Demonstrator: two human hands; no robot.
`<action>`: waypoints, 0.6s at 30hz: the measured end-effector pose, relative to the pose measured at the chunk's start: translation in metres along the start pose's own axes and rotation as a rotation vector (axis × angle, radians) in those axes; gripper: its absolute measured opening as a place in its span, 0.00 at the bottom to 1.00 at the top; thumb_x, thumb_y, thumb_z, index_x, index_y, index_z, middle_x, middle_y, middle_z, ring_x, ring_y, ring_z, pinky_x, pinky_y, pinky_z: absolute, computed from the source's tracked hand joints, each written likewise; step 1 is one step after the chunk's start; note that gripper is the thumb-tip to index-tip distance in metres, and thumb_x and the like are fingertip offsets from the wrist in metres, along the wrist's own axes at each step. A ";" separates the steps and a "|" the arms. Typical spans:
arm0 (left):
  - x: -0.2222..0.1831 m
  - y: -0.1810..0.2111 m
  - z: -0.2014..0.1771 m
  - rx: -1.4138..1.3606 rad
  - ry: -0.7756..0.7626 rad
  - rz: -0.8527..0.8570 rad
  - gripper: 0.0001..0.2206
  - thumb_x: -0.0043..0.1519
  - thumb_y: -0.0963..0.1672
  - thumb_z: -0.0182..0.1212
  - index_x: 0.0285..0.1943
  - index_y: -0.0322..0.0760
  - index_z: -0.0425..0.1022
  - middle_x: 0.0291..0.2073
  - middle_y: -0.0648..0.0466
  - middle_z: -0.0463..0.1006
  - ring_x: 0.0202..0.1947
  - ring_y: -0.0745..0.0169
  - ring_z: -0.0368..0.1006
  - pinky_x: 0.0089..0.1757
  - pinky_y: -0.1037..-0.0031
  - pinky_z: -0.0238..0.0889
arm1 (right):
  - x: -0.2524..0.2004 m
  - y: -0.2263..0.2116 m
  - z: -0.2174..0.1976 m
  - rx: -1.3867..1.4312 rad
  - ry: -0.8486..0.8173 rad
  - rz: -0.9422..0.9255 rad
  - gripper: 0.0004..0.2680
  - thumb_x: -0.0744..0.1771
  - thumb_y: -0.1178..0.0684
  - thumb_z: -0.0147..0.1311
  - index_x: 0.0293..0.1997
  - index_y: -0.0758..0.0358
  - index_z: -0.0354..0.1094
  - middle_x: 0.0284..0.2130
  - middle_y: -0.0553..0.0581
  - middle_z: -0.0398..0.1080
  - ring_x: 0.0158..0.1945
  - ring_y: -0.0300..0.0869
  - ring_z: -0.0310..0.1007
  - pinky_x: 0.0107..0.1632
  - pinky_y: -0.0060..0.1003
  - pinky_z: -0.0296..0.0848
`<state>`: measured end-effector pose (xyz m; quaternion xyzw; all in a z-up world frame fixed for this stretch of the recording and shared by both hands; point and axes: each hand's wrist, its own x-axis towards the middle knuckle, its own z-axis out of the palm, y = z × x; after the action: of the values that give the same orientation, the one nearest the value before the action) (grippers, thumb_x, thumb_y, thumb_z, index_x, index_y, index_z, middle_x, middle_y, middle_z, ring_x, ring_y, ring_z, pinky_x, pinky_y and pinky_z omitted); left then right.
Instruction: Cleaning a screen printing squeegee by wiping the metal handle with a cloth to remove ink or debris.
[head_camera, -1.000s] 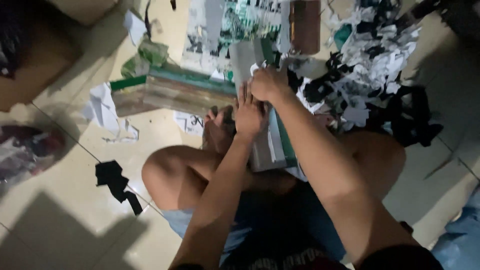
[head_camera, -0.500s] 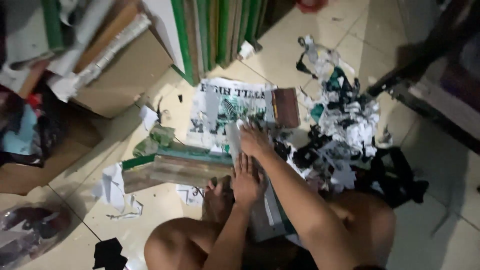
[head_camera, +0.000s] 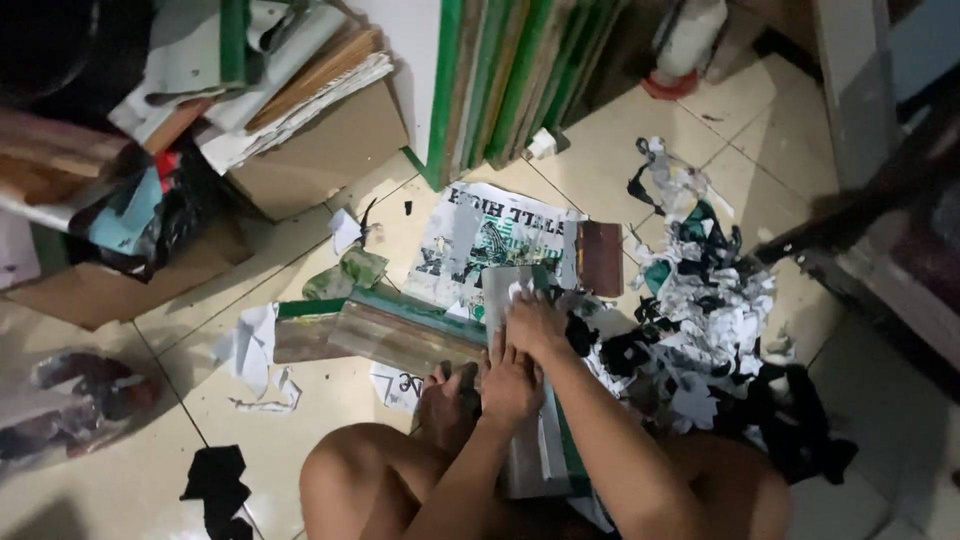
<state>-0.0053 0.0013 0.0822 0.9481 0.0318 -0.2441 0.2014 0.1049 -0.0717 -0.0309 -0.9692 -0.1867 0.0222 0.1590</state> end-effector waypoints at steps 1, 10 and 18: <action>0.003 0.000 0.003 -0.011 0.006 -0.006 0.31 0.68 0.54 0.35 0.81 0.45 0.45 0.80 0.55 0.39 0.80 0.50 0.25 0.71 0.49 0.32 | 0.012 0.012 0.001 -0.006 -0.004 -0.011 0.18 0.71 0.37 0.34 0.59 0.53 0.67 0.55 0.57 0.68 0.64 0.52 0.63 0.66 0.61 0.53; 0.013 -0.006 0.010 0.007 -0.009 -0.023 0.31 0.69 0.53 0.33 0.82 0.42 0.40 0.81 0.54 0.36 0.80 0.53 0.27 0.71 0.53 0.34 | 0.041 0.056 0.052 -0.294 -0.582 0.125 0.23 0.68 0.30 0.30 0.71 0.30 0.56 0.72 0.37 0.55 0.76 0.45 0.50 0.71 0.74 0.42; 0.006 0.004 -0.003 0.028 -0.037 -0.030 0.30 0.70 0.53 0.30 0.82 0.41 0.42 0.81 0.52 0.36 0.80 0.52 0.25 0.71 0.51 0.30 | 0.032 0.038 0.033 -0.327 -0.251 -0.173 0.20 0.70 0.34 0.33 0.69 0.36 0.62 0.74 0.43 0.54 0.79 0.51 0.43 0.74 0.73 0.35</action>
<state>0.0018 -0.0019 0.0831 0.9455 0.0389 -0.2653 0.1847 0.1451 -0.0833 -0.0735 -0.9521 -0.2885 0.0983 -0.0236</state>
